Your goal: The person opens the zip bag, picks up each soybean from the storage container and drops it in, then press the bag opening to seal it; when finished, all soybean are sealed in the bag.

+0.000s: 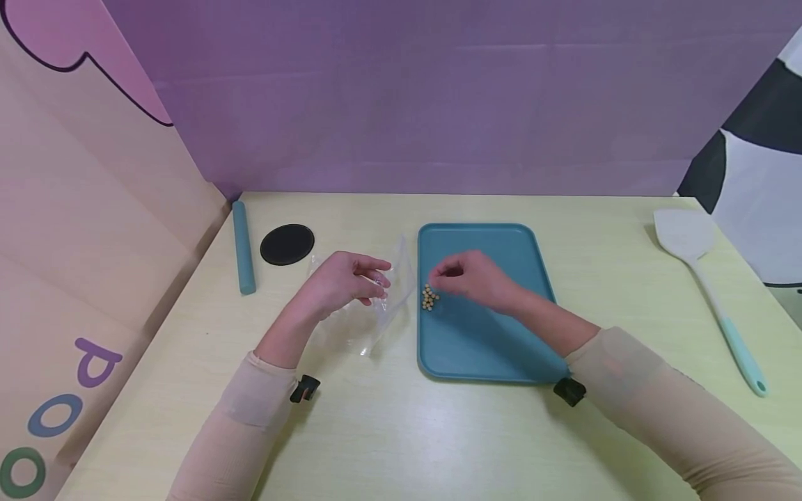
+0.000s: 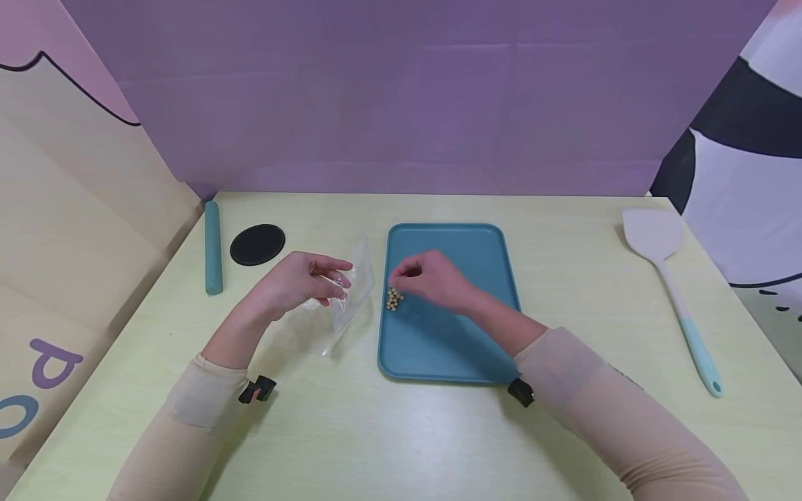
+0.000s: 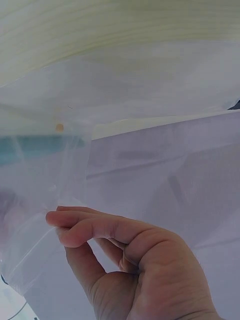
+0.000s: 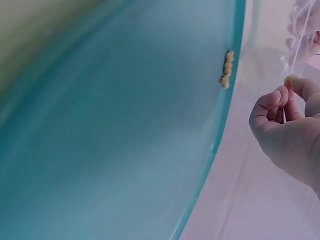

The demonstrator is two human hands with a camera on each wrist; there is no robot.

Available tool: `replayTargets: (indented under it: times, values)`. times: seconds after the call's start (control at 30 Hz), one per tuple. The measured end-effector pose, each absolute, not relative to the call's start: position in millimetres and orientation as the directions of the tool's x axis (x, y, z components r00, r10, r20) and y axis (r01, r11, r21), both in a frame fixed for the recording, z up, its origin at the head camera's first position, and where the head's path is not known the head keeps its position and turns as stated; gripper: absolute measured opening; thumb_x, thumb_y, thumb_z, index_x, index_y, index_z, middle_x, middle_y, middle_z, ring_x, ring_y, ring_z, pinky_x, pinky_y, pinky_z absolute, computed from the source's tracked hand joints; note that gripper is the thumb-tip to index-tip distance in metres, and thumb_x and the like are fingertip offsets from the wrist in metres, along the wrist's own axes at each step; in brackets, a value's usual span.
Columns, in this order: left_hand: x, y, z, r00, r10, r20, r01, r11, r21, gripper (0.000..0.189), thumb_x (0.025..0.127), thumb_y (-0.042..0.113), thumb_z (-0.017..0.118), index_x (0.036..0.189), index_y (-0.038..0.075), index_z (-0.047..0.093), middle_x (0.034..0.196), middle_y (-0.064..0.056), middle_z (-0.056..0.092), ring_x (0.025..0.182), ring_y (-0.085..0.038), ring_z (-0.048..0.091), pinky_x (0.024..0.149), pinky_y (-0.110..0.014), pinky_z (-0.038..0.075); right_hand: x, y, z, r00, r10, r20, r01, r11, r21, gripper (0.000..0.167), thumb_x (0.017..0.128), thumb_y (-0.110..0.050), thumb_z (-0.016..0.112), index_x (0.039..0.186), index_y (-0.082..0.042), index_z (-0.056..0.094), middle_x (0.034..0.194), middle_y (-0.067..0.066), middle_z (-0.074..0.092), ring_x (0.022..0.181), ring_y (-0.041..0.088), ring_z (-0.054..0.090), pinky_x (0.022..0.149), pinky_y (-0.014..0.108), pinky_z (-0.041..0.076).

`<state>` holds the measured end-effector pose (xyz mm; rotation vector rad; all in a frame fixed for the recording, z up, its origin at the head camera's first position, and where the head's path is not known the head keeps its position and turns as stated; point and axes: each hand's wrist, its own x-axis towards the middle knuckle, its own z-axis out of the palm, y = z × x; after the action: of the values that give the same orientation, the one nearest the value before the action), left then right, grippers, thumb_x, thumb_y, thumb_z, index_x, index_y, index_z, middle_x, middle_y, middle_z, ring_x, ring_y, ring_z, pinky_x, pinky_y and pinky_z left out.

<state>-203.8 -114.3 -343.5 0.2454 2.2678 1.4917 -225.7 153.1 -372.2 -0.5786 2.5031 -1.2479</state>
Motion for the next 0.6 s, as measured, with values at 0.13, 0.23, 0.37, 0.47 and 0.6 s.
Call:
replayTargets:
  times: [0.13, 0.23, 0.37, 0.47, 0.6]
  values:
    - [-204, -114, -344, -0.899, 0.368, -0.239, -0.073, 0.412, 0.908, 0.046, 0.092, -0.001, 0.069, 0.137, 0.0, 0.061, 0.116, -0.02, 0.07, 0.104, -0.036, 0.069, 0.087, -0.046, 0.057, -223, 149, -367, -0.883, -0.462, -0.082, -0.188, 0.509, -0.84, 0.027, 0.097, -0.023, 0.07, 0.114, -0.002, 0.074, 0.107, 0.013, 0.071, 0.093, 0.027, 0.061, 0.084, 0.046, 0.055]
    - [-204, -115, -344, -0.898, 0.372, -0.237, -0.068, 0.415, 0.908, 0.046, 0.092, -0.001, 0.069, 0.137, 0.001, 0.062, 0.116, -0.02, 0.07, 0.104, -0.036, 0.069, 0.087, -0.045, 0.057, -221, 145, -364, -0.888, -0.453, -0.083, -0.165, 0.483, -0.86, 0.028, 0.098, -0.022, 0.07, 0.115, -0.001, 0.073, 0.107, 0.016, 0.07, 0.094, 0.032, 0.061, 0.086, 0.051, 0.054]
    - [-205, -115, -344, -0.896, 0.375, -0.236, -0.063, 0.419, 0.906, 0.046, 0.092, 0.0, 0.069, 0.137, 0.001, 0.062, 0.116, -0.02, 0.07, 0.103, -0.035, 0.069, 0.084, -0.042, 0.058, -219, 139, -361, -0.893, -0.442, -0.083, -0.141, 0.449, -0.882, 0.027, 0.098, -0.02, 0.07, 0.114, 0.0, 0.073, 0.104, 0.021, 0.068, 0.094, 0.04, 0.06, 0.084, 0.052, 0.053]
    - [-205, -115, -344, -0.896, 0.375, -0.237, -0.062, 0.422, 0.904, 0.046, 0.092, 0.0, 0.069, 0.137, 0.001, 0.062, 0.115, -0.019, 0.07, 0.102, -0.034, 0.07, 0.083, -0.039, 0.058, -218, 135, -359, -0.894, -0.439, -0.084, -0.123, 0.422, -0.898, 0.026, 0.098, -0.019, 0.069, 0.114, 0.001, 0.073, 0.101, 0.024, 0.066, 0.093, 0.043, 0.059, 0.084, 0.052, 0.053]
    - [-204, -115, -344, -0.895, 0.378, -0.235, -0.056, 0.428, 0.902, 0.046, 0.092, 0.001, 0.069, 0.137, 0.001, 0.061, 0.115, -0.018, 0.07, 0.1, -0.031, 0.071, 0.08, -0.035, 0.059, -215, 130, -356, -0.894, -0.44, -0.087, -0.108, 0.398, -0.911, 0.027, 0.098, -0.019, 0.07, 0.115, 0.001, 0.073, 0.105, 0.023, 0.067, 0.095, 0.044, 0.059, 0.083, 0.052, 0.053]
